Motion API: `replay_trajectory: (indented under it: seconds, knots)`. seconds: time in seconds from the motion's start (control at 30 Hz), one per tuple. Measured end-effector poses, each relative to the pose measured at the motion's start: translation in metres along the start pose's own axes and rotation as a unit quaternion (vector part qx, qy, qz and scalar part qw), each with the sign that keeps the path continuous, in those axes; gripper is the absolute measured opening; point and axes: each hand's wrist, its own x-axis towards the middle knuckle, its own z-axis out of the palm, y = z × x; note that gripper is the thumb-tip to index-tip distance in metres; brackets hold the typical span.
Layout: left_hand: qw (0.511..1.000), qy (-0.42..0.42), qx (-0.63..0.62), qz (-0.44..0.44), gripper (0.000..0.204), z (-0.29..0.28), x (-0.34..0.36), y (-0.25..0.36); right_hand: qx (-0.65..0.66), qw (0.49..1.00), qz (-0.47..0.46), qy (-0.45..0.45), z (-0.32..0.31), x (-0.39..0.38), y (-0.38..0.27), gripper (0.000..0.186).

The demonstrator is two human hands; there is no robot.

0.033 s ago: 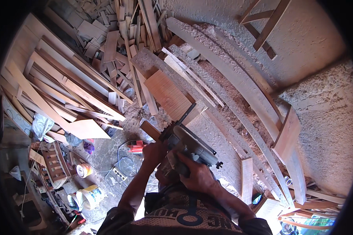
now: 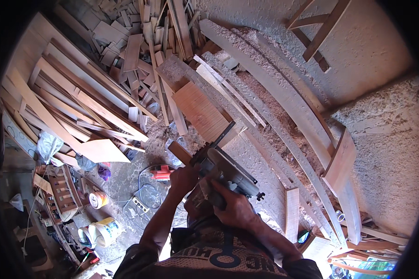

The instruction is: The person uses a handheld circular saw to cut several pieces of light-colored wood in a cluttered workshop. They repeatedly pick up planks, position them on a makeshift support, cut them, and then move the cut pieces aside.

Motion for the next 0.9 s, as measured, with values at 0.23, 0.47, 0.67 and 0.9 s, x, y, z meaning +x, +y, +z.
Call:
replay_trajectory:
  seconds: [0.23,0.47,0.67,0.9]
  knots:
    - [0.968,0.15,-0.199,-0.031,0.064,0.012,-0.006,-0.016,-0.006,0.999,0.042,0.018,-0.005,0.006,0.006,0.075]
    - [0.881,-0.121,-0.436,0.135,0.049,0.065,0.048,-0.062,-0.023,0.999,0.045,0.012,0.0,0.013,0.002,0.074]
    - [0.933,-0.099,-0.344,0.047,0.05,0.055,0.042,-0.055,0.0,0.996,0.093,0.015,0.001,0.016,-0.003,0.072]
    - [0.965,-0.05,-0.239,-0.092,0.068,0.022,0.047,-0.025,0.012,0.992,0.11,0.058,-0.005,0.032,0.005,0.068]
